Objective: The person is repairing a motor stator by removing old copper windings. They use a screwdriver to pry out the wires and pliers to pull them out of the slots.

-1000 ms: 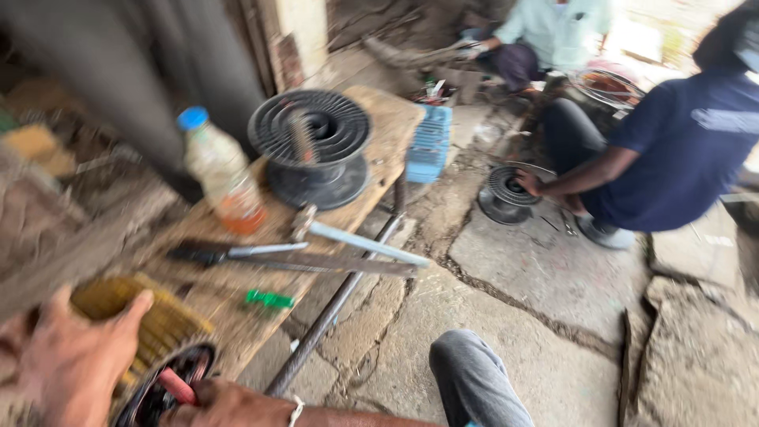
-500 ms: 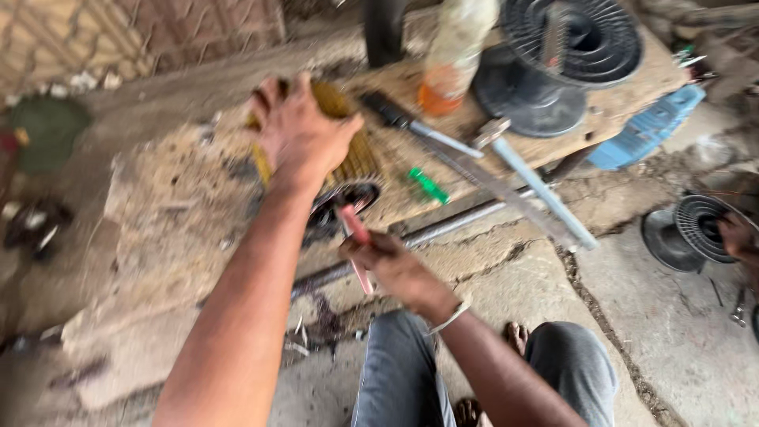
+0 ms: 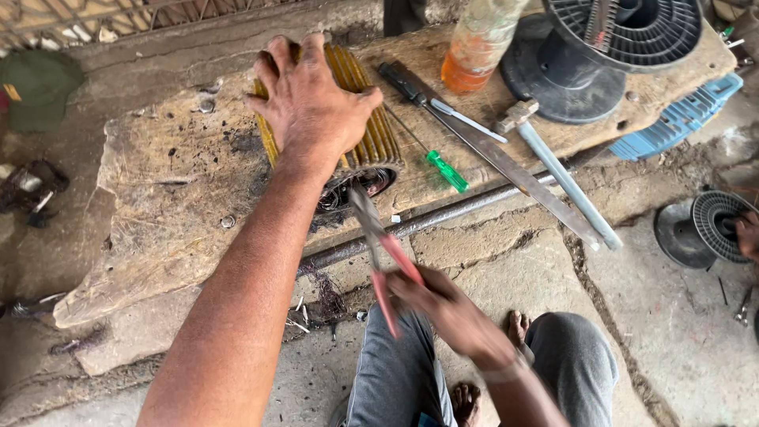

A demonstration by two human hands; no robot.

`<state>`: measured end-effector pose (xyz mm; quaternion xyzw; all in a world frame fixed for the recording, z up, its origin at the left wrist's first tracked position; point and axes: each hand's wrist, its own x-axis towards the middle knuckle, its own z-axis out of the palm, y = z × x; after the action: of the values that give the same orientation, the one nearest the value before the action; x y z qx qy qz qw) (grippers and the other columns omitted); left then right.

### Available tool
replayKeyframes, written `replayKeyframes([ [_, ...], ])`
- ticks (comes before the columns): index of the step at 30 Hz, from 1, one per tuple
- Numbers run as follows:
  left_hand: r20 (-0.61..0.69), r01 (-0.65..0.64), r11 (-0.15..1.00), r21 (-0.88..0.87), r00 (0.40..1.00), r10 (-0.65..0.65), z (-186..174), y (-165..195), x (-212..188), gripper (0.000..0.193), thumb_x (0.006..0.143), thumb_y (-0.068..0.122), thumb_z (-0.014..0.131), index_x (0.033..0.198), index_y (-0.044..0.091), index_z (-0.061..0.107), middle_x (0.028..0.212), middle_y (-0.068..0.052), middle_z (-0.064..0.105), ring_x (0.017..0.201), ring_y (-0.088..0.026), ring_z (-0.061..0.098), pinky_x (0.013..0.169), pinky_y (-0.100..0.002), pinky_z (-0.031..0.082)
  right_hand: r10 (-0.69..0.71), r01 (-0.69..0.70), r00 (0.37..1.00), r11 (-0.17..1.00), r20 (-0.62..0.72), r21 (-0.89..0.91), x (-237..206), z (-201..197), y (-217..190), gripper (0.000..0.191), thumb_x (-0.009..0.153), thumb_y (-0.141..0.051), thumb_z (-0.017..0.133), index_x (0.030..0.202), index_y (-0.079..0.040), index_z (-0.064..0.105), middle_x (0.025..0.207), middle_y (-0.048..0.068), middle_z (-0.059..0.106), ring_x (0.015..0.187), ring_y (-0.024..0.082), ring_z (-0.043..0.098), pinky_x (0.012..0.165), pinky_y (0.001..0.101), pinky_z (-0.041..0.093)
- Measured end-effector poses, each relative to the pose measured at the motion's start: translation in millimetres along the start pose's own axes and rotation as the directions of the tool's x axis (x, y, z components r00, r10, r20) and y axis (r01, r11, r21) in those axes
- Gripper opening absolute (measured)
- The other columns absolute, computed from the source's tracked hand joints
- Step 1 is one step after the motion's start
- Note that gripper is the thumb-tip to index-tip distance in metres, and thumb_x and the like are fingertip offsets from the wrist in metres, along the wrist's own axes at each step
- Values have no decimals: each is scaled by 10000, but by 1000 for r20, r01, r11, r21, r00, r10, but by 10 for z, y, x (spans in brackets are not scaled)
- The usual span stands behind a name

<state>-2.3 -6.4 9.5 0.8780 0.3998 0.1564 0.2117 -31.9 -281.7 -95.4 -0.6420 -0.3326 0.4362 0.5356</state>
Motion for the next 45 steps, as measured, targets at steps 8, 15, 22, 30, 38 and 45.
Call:
replayKeyframes([
  [8, -47, -27, 999, -20, 999, 26, 19, -5, -9, 1067, 705, 614, 901, 1508, 162, 365, 1584, -227, 227, 1476, -459, 181, 1105, -818, 183, -251, -15, 955, 486, -156, -874, 194, -463, 317, 238, 1110, -252, 532, 1105, -72, 688, 803, 194, 587, 558, 189, 469, 421, 313, 433],
  [15, -9, 18, 1000, -21, 1000, -18, 40, 2, 18, 1031, 703, 599, 896, 1497, 181, 387, 1593, -212, 237, 1494, -444, 192, 1133, -799, 193, -614, -123, 741, 274, -272, -954, 1119, -737, 2, 223, 1044, -289, 662, 1203, -133, 639, 1048, 148, 651, 975, 293, 575, 829, 450, 500],
  [22, 0, 20, 1000, 1, 1000, -20, 70, -7, 60, 1128, 697, 678, 867, 1537, 169, 312, 1597, -248, 179, 1473, -488, 158, 1086, -813, 202, -513, 0, 820, 446, -255, -895, 763, -1033, 349, 405, 963, -78, 562, 1365, -37, 534, 944, 120, 618, 769, 217, 565, 658, 380, 517],
  [30, -60, -33, 999, 7, 998, 34, 135, -45, 95, 1133, 719, 657, 873, 1553, 160, 290, 1576, -233, 237, 1472, -479, 192, 1084, -826, 232, -294, 68, 811, 907, -507, -416, -759, -562, 848, 332, 1052, -258, 517, 1228, 2, 624, 632, -15, 528, 440, 57, 433, 328, 250, 367],
  [38, -130, -57, 998, -13, 990, 54, 222, -99, 120, 1170, 722, 671, 881, 1579, 195, 242, 1575, -250, 206, 1462, -479, 208, 1075, -804, 291, -310, -103, 858, 678, -410, -728, -1157, -420, 502, 320, 954, -219, 620, 1222, -49, 659, 763, 64, 722, 552, 119, 686, 462, 315, 561],
  [45, -163, -81, 996, 23, 983, 84, 290, -147, 136, 1122, 744, 696, 865, 1563, 201, 279, 1563, -248, 203, 1458, -489, 181, 1055, -825, 276, -217, -170, 877, 695, -430, -698, -1051, -327, 104, 335, 947, -209, 638, 1261, -102, 687, 835, 68, 745, 609, 137, 733, 541, 315, 621],
])
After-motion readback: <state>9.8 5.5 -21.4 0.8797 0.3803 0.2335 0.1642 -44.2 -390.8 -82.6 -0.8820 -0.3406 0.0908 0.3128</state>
